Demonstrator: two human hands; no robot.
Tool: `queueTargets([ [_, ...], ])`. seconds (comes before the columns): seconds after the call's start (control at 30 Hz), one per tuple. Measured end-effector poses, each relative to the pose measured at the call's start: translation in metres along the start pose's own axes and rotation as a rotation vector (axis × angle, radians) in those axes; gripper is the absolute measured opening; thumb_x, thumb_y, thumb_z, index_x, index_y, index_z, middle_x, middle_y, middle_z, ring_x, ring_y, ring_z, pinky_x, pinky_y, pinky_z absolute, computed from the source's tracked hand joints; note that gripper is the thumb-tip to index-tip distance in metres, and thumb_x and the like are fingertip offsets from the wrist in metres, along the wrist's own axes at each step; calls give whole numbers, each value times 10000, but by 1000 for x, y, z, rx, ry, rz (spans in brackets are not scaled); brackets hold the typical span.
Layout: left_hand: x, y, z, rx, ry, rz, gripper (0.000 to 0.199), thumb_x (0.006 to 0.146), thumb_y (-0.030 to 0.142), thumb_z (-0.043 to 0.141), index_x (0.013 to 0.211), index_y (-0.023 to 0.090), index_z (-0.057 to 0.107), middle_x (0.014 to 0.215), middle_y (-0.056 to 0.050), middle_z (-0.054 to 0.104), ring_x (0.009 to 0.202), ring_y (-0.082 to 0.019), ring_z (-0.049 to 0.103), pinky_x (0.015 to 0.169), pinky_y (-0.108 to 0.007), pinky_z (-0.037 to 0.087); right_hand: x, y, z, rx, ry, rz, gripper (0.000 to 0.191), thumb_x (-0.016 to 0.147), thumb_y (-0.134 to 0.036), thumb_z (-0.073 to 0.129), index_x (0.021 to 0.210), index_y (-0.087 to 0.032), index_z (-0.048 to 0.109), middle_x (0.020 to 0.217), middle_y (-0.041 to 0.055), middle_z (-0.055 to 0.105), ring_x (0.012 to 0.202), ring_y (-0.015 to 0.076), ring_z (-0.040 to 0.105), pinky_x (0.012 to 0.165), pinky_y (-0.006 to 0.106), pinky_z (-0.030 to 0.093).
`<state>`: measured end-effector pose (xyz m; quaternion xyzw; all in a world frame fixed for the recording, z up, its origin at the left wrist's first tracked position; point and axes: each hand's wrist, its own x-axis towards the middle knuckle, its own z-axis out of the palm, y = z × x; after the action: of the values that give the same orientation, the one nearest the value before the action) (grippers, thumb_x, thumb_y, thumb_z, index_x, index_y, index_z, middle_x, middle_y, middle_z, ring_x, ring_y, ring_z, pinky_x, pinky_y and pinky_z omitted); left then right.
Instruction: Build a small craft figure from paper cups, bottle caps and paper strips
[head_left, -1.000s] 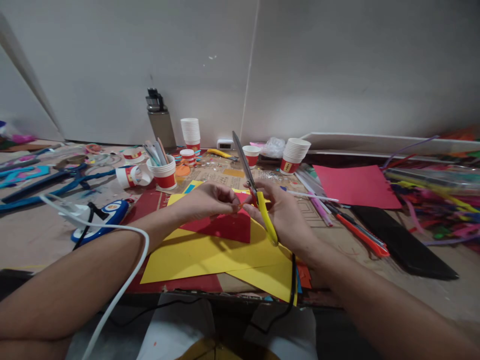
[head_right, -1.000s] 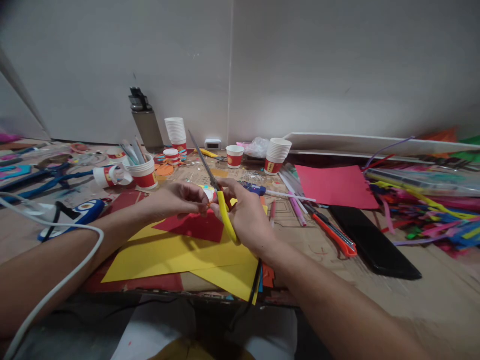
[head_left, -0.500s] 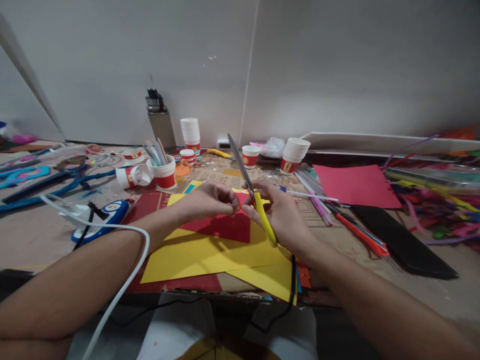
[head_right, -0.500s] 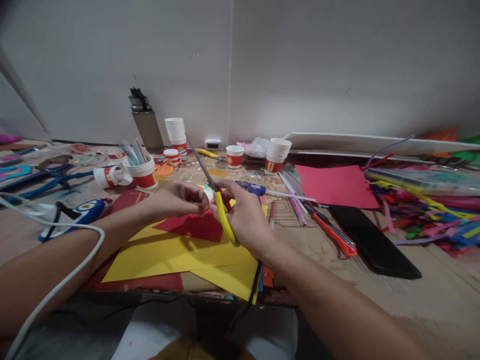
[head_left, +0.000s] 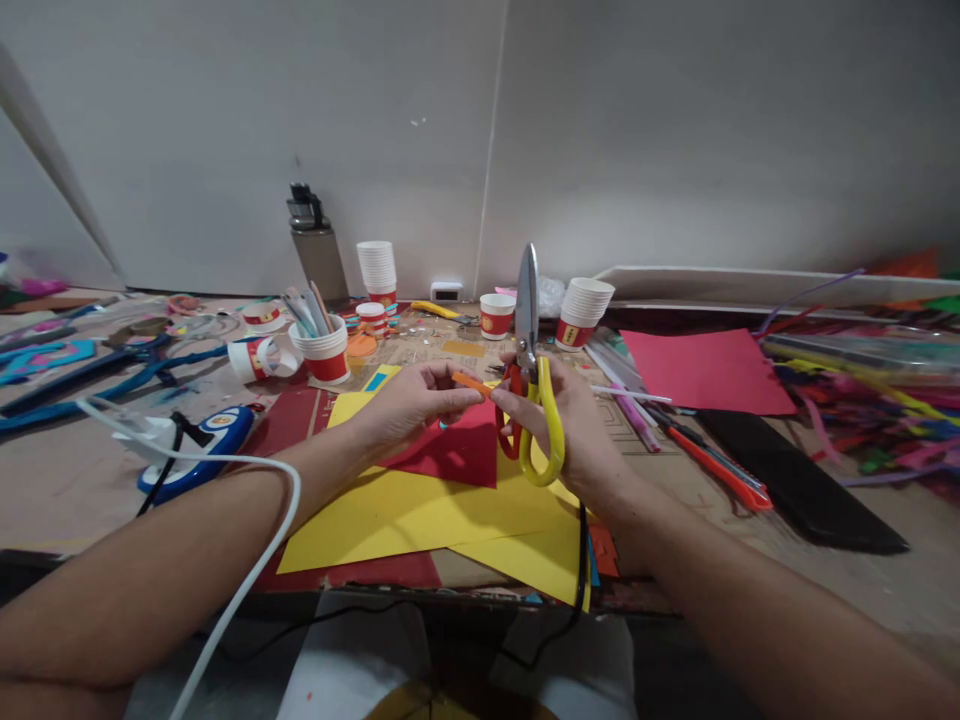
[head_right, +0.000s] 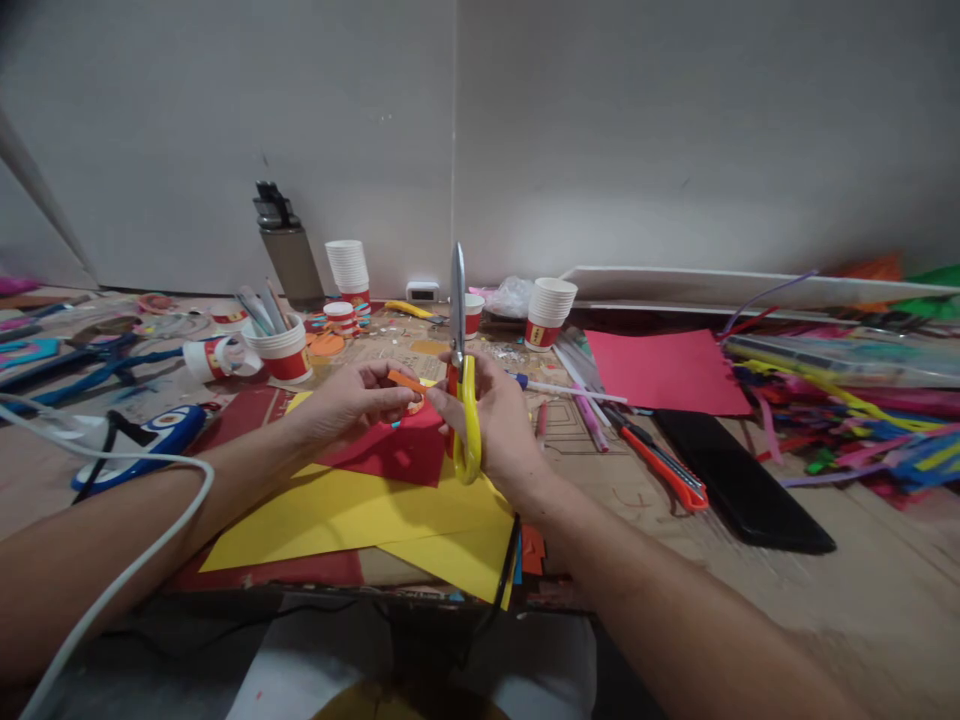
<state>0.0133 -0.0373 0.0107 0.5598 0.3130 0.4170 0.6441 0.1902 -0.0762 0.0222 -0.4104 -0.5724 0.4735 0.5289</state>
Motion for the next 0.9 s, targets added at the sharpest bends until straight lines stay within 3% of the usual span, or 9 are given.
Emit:
queueTargets([
  [0.47, -1, -9, 7, -220, 35, 10, 195, 678, 234, 795, 779, 129, 664, 645, 20, 612, 558, -40, 510, 563, -168, 389, -2, 8, 6, 77, 64, -27, 493, 680, -416, 782, 1085, -269, 541, 882, 4, 561, 685, 130, 553, 560, 283, 542],
  [0.6, -1, -9, 9, -235, 65, -30, 216, 655, 243, 807, 735, 125, 645, 625, 19, 599, 545, -41, 501, 543, -163, 381, -3, 8, 8, 53, 59, -20, 485, 702, -438, 759, 1092, -266, 527, 884, 3, 561, 635, 117, 534, 557, 292, 530],
  [0.8, 2, 2, 0, -242, 126, -15, 194, 677, 246, 781, 719, 111, 648, 618, 12, 586, 534, -41, 493, 547, -177, 406, -7, 2, 6, -124, 44, -173, 371, 787, -369, 691, 1100, -251, 532, 1117, 48, 563, 898, 175, 583, 825, 383, 527],
  [0.9, 5, 10, -9, -263, 171, 3, 170, 666, 219, 778, 696, 110, 650, 641, 4, 606, 540, -37, 490, 557, -179, 422, -7, 1, -1, -197, -15, -208, 385, 833, -323, 636, 1187, -266, 495, 1085, 47, 571, 926, 187, 591, 871, 419, 506],
])
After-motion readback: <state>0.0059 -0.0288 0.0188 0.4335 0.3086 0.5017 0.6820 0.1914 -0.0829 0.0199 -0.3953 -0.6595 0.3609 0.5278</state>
